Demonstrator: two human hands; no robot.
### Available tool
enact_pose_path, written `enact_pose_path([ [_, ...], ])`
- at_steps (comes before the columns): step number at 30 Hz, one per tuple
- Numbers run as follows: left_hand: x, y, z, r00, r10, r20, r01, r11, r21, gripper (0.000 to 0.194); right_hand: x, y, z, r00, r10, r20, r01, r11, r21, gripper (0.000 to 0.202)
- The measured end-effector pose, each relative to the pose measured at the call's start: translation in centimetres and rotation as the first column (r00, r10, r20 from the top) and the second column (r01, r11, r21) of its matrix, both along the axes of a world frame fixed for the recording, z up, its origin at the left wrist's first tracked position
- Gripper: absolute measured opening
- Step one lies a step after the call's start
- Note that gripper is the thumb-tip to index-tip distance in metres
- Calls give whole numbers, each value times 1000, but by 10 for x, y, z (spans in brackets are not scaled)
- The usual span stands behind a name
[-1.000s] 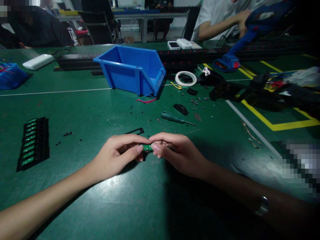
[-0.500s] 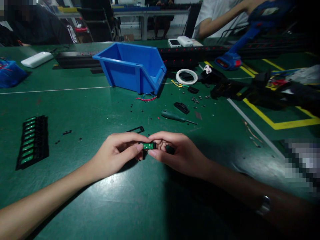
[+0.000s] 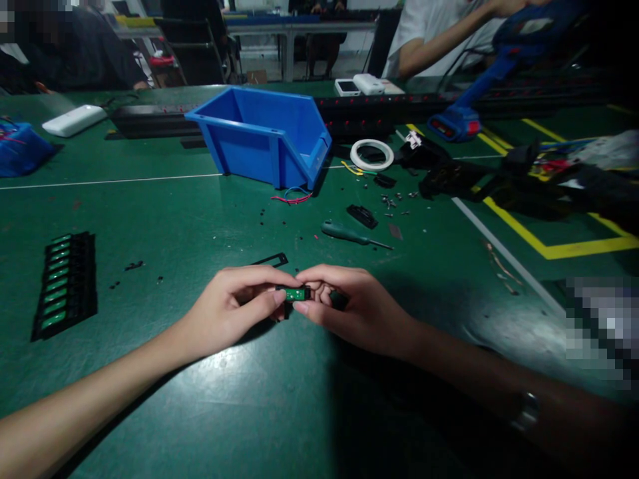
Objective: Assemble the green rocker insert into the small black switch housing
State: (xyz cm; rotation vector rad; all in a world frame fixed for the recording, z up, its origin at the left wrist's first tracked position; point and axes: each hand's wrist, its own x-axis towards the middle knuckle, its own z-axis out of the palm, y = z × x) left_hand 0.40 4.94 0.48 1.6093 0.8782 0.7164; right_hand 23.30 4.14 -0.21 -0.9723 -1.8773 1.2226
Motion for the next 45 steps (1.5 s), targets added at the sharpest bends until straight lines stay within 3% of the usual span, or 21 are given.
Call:
enact_pose_path([
  [21, 0, 1, -2, 1000, -9, -6, 9, 1000, 15, 20, -1, 0, -2, 1000, 5, 19, -8, 993, 115, 23],
  [45, 0, 2, -4, 1000, 6, -14, -5, 999, 35, 20, 0, -1, -1, 1000, 12, 18, -13, 995, 96, 25],
])
